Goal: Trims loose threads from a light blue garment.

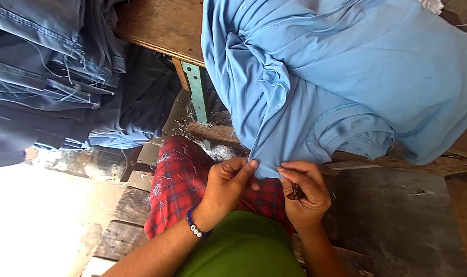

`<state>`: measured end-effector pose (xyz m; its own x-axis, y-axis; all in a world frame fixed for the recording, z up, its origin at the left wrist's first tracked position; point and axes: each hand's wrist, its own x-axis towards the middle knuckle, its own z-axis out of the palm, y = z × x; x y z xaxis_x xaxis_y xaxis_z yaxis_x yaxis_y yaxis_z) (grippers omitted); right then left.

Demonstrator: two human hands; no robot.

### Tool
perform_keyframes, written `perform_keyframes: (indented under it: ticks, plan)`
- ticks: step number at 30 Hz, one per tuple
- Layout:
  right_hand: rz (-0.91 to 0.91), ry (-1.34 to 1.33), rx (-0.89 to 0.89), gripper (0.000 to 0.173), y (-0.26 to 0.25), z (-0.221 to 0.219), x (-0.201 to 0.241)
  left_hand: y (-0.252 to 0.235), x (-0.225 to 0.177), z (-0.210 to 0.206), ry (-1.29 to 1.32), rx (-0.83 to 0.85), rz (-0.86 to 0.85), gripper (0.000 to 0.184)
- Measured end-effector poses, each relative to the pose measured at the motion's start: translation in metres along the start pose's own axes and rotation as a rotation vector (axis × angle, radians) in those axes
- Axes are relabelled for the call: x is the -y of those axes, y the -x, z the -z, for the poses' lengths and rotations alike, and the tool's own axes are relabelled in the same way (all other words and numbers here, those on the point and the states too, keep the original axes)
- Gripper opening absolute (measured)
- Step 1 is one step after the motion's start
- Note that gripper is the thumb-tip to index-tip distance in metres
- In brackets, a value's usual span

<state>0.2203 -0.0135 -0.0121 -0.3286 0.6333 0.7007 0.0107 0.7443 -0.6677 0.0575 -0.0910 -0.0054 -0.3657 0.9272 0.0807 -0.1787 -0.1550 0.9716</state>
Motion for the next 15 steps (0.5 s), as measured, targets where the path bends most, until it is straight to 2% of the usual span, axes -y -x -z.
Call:
perform_keyframes:
  ticks: [4, 8, 13, 15]
  plan:
    - [0.029, 0.011, 0.001, 0.008, 0.001, -0.001, -0.004, 0.005, 0.003, 0.005, 0.03, -0.107, 0.021, 0.022]
    - [0.05, 0.026, 0.002, 0.008, -0.001, 0.001, -0.006, 0.005, 0.0, 0.008, 0.052, -0.142, 0.02, 0.019]
    - [0.029, 0.033, 0.018, 0.008, 0.001, -0.003, -0.008, 0.003, -0.011, 0.003, 0.41, -0.068, 0.101, 0.022]
    - [-0.004, 0.052, 0.042, 0.009, 0.001, -0.004, -0.007, 0.003, -0.012, 0.002, 0.479, -0.039, 0.111, 0.023]
